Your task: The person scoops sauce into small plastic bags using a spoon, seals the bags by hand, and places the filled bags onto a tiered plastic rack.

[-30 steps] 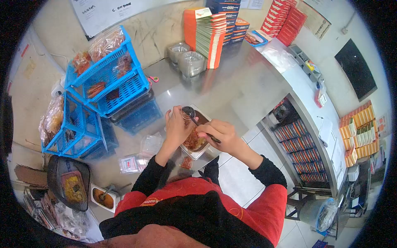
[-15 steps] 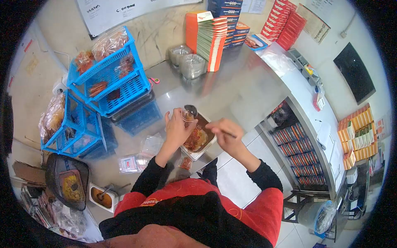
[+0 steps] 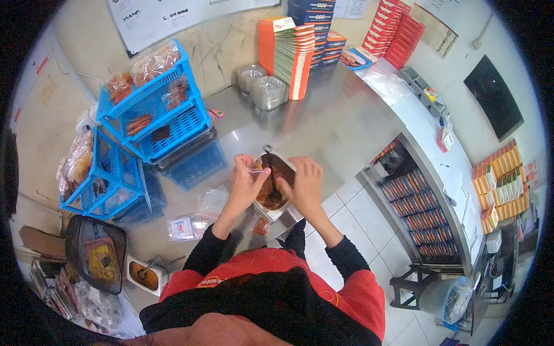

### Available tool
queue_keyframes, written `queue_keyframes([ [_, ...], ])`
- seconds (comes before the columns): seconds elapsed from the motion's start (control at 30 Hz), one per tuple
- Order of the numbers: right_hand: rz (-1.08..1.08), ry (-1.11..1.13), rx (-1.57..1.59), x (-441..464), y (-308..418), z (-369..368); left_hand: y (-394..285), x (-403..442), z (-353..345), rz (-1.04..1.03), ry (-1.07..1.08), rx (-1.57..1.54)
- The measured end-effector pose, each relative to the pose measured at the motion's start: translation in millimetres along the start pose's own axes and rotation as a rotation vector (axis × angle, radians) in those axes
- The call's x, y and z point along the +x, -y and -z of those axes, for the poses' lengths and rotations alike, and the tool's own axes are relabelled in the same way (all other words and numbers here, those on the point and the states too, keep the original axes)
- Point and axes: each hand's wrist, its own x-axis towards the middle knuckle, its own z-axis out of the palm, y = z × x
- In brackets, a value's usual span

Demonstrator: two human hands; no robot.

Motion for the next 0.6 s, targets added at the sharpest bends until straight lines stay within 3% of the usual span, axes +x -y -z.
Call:
queue_keyframes([
  [0.03,0.052,0.034,0.025,3,9,2,-1,-3,-3,0.07,0.117,-0.13],
  [0.07,-0.182,0.236,0.356,-4,22,-1,-2,-9,-6,0.139,0.244,-0.257],
  [0.17,-0.328,0.247,0.532,-9,25,-6,3,-20,-12,0.031,0.136,-0.468],
  [0.23,-0.288,0.191,0.578,-4,31,2,-14,-21,9,0.052,0.119,-0.449],
  [0.3,-0.552,0.419,0.822,-4,30,11,-12,-24,29,0.13,0.214,-0.337],
  [0.37,-0.518,0.383,0.912,-7,30,11,9,-30,32,0.134,0.216,-0.419],
  [0.43,-0.321,0.294,0.944,-8,34,12,-2,-35,48,0.11,0.314,-0.622],
  [0.6,-0.432,0.4,0.89,-27,37,13,2,-49,61,0.085,0.392,-0.496],
])
